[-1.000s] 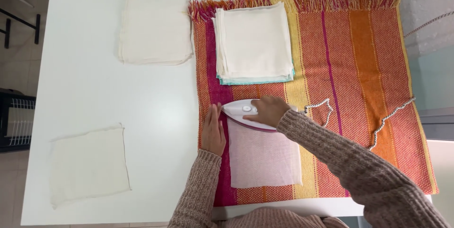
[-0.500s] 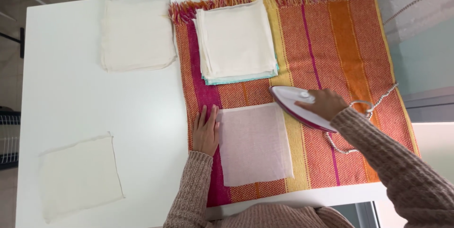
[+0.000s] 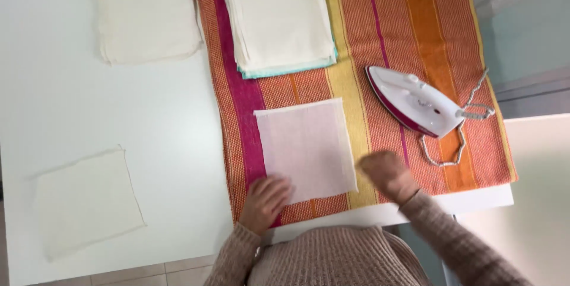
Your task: Ironing small square pieces of white fabric on a table.
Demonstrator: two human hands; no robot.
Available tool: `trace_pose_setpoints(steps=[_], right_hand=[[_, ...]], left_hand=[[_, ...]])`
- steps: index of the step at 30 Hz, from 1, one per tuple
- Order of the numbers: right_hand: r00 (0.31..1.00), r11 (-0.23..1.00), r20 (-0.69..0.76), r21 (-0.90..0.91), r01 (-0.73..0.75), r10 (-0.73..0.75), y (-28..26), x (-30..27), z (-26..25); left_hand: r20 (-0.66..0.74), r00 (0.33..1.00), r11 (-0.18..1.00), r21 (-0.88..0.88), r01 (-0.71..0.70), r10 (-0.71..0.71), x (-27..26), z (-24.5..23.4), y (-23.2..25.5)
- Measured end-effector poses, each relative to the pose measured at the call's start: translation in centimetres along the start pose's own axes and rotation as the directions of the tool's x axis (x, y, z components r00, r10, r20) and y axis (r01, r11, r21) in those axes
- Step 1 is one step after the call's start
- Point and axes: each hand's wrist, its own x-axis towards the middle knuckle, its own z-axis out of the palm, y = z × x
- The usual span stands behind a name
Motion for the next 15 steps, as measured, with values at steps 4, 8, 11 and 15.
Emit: trace_pose_setpoints(steps=[4, 8, 11, 15], right_hand=[[0.716, 0.966, -0.683, 0.059, 0.251, -0.144, -4.8, -4.9, 5.0], [0.574, 0.972, -0.810, 0.022, 0.235, -0.121, -4.9, -3.7, 8.3], [0.473, 0.957, -0.867, -0.018, 0.288, -0.159, -4.2, -3.5, 9.6], [0.521, 0.958, -0.848, 0.060, 0.279, -0.098, -3.4, -3.8, 9.5]], left_hand=[[0.115, 0.986, 0.992, -0.008, 0.125, -0.124, -3.0, -0.7, 2.5], [0.013, 0.995, 0.995, 0.013, 0.098, -0.098, -4.8, 1.8, 0.6], [-0.019, 1.000, 0.999, 0.046, 0.013, -0.012, -5.1, 3.0, -0.1], [-0.001, 0.999, 0.998, 0.048, -0.040, 0.040, -3.3, 1.4, 0.1]])
